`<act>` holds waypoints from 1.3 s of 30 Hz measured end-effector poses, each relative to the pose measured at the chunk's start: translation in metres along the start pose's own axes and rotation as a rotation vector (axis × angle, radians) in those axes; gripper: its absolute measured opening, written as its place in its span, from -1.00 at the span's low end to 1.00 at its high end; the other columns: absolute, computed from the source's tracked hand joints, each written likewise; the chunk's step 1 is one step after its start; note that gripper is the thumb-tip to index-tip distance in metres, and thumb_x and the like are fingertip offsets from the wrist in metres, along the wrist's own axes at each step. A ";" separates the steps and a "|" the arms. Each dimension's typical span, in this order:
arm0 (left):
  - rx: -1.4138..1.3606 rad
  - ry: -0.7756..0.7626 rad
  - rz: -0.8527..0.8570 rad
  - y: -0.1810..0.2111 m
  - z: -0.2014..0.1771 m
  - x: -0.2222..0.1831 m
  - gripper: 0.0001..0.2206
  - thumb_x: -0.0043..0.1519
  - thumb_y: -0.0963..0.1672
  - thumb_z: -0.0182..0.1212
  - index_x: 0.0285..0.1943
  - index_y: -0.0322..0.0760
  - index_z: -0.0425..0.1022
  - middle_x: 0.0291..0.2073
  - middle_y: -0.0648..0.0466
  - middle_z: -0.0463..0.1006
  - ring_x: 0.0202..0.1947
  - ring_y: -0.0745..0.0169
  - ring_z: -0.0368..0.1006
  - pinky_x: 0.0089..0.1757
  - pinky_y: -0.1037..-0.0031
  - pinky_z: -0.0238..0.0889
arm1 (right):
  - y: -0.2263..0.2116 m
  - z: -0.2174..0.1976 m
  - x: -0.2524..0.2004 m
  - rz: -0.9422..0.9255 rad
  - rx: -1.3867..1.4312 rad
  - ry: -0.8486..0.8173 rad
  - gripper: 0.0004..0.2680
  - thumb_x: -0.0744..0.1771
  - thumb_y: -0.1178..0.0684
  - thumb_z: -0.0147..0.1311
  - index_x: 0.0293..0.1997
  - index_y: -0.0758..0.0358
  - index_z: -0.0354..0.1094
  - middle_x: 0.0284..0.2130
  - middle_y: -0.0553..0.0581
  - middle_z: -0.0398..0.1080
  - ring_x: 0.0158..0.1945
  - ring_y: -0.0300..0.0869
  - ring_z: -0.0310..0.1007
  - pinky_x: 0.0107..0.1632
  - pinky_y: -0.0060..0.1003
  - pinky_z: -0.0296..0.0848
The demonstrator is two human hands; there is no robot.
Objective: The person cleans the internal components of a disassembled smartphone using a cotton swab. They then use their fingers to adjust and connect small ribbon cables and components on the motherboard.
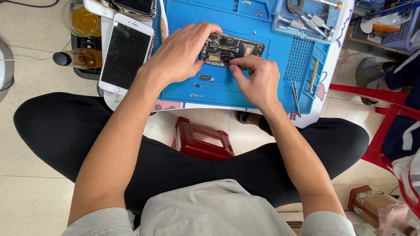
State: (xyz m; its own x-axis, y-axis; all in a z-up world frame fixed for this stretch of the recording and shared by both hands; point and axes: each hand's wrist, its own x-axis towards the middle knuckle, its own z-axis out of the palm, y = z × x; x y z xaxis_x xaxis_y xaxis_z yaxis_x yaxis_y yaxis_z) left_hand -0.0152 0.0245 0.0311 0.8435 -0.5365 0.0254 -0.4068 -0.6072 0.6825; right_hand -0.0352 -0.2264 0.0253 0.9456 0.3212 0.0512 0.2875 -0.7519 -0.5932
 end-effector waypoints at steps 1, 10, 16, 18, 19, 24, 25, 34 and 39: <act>-0.002 0.000 -0.005 0.000 0.000 0.000 -0.32 0.08 -0.35 0.37 0.39 -0.26 0.18 0.26 -0.16 0.42 0.16 -0.31 0.37 0.02 -0.09 0.29 | 0.000 0.000 0.000 0.010 -0.016 -0.004 -0.90 0.35 0.04 0.20 -0.16 0.00 0.68 -0.41 -0.13 0.55 -0.53 -0.28 0.25 -0.49 -0.25 0.14; -0.012 -0.009 -0.015 0.001 -0.001 0.001 -0.33 0.08 -0.34 0.38 0.39 -0.26 0.19 0.28 -0.16 0.41 0.19 -0.33 0.37 0.05 -0.11 0.28 | -0.001 -0.001 0.001 0.035 0.011 -0.024 -0.90 0.35 0.03 0.20 -0.17 0.00 0.67 -0.47 -0.14 0.54 -0.55 -0.31 0.20 -0.48 -0.28 0.15; -0.023 -0.004 -0.014 0.001 -0.001 0.000 -0.33 0.08 -0.35 0.37 0.39 -0.25 0.19 0.27 -0.16 0.42 0.19 -0.32 0.37 0.06 -0.11 0.27 | 0.000 -0.002 0.002 0.069 0.041 -0.056 -0.90 0.35 0.02 0.20 -0.16 -0.01 0.68 -0.61 -0.15 0.40 -0.57 -0.33 0.14 -0.46 -0.31 0.12; -0.025 0.000 -0.010 0.001 0.000 0.000 -0.34 0.08 -0.34 0.36 0.39 -0.26 0.19 0.27 -0.16 0.42 0.20 -0.32 0.36 0.07 -0.11 0.26 | 0.001 -0.001 0.002 0.079 0.073 -0.071 -0.90 0.36 0.03 0.22 -0.17 0.00 0.68 -0.65 -0.15 0.35 -0.58 -0.34 0.09 -0.45 -0.33 0.11; -0.018 0.003 -0.006 0.000 0.000 0.000 -0.33 0.08 -0.34 0.37 0.39 -0.26 0.19 0.27 -0.16 0.42 0.19 -0.32 0.37 0.06 -0.11 0.27 | 0.002 0.000 0.002 0.072 0.019 -0.073 -0.89 0.35 0.01 0.20 -0.17 -0.02 0.69 -0.63 -0.16 0.38 -0.58 -0.33 0.13 -0.48 -0.30 0.12; -0.018 0.010 -0.005 0.000 0.000 0.000 -0.33 0.09 -0.34 0.37 0.40 -0.25 0.19 0.27 -0.16 0.42 0.18 -0.32 0.37 0.05 -0.11 0.27 | 0.002 0.002 0.001 0.040 -0.045 -0.028 -0.88 0.34 -0.01 0.18 -0.18 -0.06 0.69 -0.59 -0.16 0.44 -0.56 -0.31 0.20 -0.48 -0.27 0.15; -0.016 0.006 -0.009 0.000 0.000 0.000 -0.33 0.08 -0.34 0.37 0.39 -0.25 0.19 0.27 -0.16 0.42 0.18 -0.31 0.37 0.04 -0.10 0.28 | 0.002 0.001 0.001 0.046 -0.027 -0.028 -0.88 0.34 0.00 0.18 -0.18 -0.03 0.69 -0.60 -0.16 0.44 -0.57 -0.32 0.21 -0.48 -0.28 0.15; -0.018 0.017 -0.003 0.000 0.001 0.000 -0.34 0.07 -0.34 0.37 0.38 -0.25 0.20 0.24 -0.15 0.45 0.15 -0.29 0.39 0.06 -0.08 0.28 | -0.002 0.004 0.001 0.037 -0.119 -0.021 -0.88 0.34 -0.02 0.16 -0.18 -0.08 0.68 -0.52 -0.18 0.55 -0.55 -0.26 0.33 -0.51 -0.22 0.20; -0.010 0.029 0.011 -0.001 0.003 -0.001 -0.35 0.08 -0.34 0.38 0.37 -0.28 0.21 0.25 -0.17 0.45 0.20 -0.29 0.38 0.10 -0.07 0.26 | -0.005 0.006 0.004 0.015 -0.134 -0.030 -0.88 0.34 -0.03 0.16 -0.19 -0.09 0.67 -0.42 -0.22 0.62 -0.46 -0.23 0.48 -0.49 -0.19 0.30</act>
State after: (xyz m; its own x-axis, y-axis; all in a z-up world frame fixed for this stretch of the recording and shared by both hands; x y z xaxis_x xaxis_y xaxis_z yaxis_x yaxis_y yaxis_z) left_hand -0.0168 0.0239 0.0282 0.8488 -0.5258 0.0547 -0.4132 -0.5952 0.6892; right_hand -0.0336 -0.2180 0.0231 0.9455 0.3250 0.0177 0.2929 -0.8261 -0.4814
